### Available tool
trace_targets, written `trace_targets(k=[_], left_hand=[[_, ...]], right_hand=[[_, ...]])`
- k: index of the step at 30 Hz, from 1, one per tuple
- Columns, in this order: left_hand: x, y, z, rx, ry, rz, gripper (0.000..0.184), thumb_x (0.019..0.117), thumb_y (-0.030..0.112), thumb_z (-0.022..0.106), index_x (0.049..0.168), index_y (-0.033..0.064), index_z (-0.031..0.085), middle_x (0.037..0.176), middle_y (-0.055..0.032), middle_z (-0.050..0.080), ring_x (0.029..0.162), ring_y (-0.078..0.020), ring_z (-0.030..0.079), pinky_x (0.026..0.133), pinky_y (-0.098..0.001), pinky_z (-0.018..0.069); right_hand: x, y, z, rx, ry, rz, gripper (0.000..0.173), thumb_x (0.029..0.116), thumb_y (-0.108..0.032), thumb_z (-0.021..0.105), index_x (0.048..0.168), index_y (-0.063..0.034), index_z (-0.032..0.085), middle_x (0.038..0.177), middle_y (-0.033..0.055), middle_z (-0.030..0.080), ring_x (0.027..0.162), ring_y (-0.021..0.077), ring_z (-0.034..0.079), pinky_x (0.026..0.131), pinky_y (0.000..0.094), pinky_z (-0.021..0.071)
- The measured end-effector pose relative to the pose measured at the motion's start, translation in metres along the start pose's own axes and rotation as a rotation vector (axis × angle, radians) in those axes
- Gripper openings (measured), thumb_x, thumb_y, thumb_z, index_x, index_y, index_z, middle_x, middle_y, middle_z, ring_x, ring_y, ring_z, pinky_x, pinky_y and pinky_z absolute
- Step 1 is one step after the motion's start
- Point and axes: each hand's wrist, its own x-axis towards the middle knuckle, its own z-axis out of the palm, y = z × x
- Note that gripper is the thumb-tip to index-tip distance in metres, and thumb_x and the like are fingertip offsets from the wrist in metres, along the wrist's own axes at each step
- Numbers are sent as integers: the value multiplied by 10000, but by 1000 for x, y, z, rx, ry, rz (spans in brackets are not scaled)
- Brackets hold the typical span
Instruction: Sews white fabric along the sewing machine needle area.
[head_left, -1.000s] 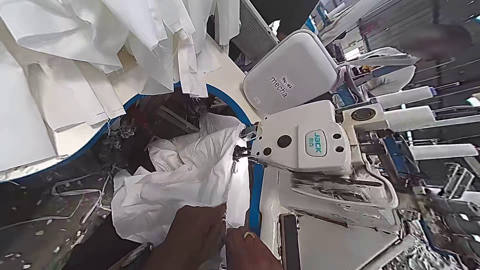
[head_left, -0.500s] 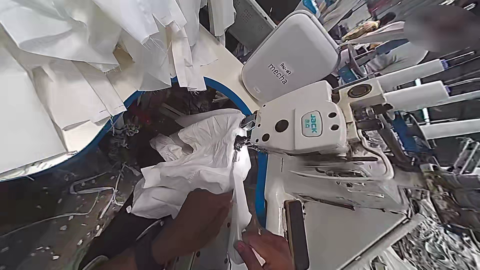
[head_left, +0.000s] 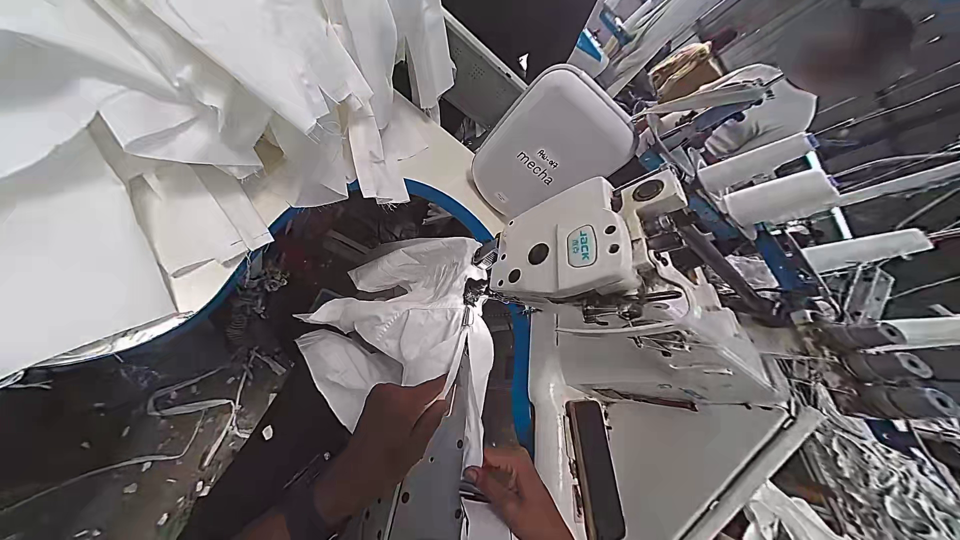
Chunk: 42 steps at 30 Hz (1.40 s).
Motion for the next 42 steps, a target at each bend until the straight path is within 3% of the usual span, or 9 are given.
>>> trace_targets(k=[1, 3, 5, 8, 14, 22, 26, 29, 42], left_hand=[[1, 1, 3, 34, 48, 24, 325, 954, 193, 575, 1137, 6, 766, 638, -92, 679, 514, -204, 628, 517, -395, 510], [2, 4, 7, 89, 106, 56, 315, 960, 227, 582, 1090, 19, 779, 660, -86, 697, 530, -204, 648, 518, -407, 519], [2, 5, 7, 131, 117, 109, 295, 964, 207, 578, 1048, 13, 783, 644, -84, 692, 522, -202, 649, 512, -388, 520], [-13, 6, 12, 135, 88, 209, 304, 945, 140, 552, 1062, -19, 783, 523, -65, 591, 420, -180, 545, 436, -340, 443], [-28, 4, 19, 117, 140, 208, 299, 948, 151, 529, 978, 25, 798, 512, -46, 580, 416, -138, 523, 418, -285, 400], [20, -12, 37, 5, 241, 158, 274, 967, 162, 525, 830, 60, 740, 547, -26, 591, 474, -96, 547, 474, -265, 431], [30, 2, 24, 55, 163, -19, 261, 963, 159, 552, 1022, 17, 763, 645, -82, 673, 551, -197, 646, 542, -385, 515], [23, 13, 10, 153, 94, -38, 278, 951, 163, 584, 1097, -9, 747, 601, -111, 633, 520, -274, 626, 536, -460, 505], [15, -3, 17, 151, 146, 101, 342, 968, 189, 509, 1074, 12, 782, 531, -64, 591, 444, -211, 569, 457, -380, 445]], right_hand=[[-2, -10, -6, 95, 28, -87, 208, 928, -116, 647, 800, 36, 711, 757, 39, 717, 782, -12, 672, 838, 212, 546], [-11, -50, -21, -62, 154, -151, 214, 977, -121, 598, 815, 11, 644, 659, 9, 641, 641, -24, 611, 645, 158, 515], [-17, -85, -27, -602, 268, -146, 263, 959, -165, 597, 778, 2, 690, 545, 79, 602, 476, 166, 601, 458, 317, 463], [-21, -103, 8, -921, 202, -236, 134, 863, -72, 652, 748, -47, 716, 550, 94, 624, 484, 257, 643, 455, 404, 498], [-8, -98, 24, -842, 129, -279, 116, 851, -75, 657, 749, -75, 712, 561, 57, 625, 479, 196, 610, 454, 326, 447], [25, -82, 22, -896, 402, -250, 209, 910, -166, 607, 733, -111, 705, 544, 26, 604, 462, 173, 602, 424, 306, 450], [25, -75, 37, -854, 567, -172, 328, 939, -243, 570, 675, -65, 647, 481, 26, 514, 396, 154, 538, 365, 294, 378], [13, -83, 37, -819, 445, -48, 287, 900, -238, 617, 696, -38, 648, 477, 56, 528, 395, 205, 567, 365, 349, 393], [18, -95, 19, -671, 85, 41, 183, 901, -147, 653, 813, 7, 699, 675, 150, 646, 624, 338, 685, 534, 477, 518]])
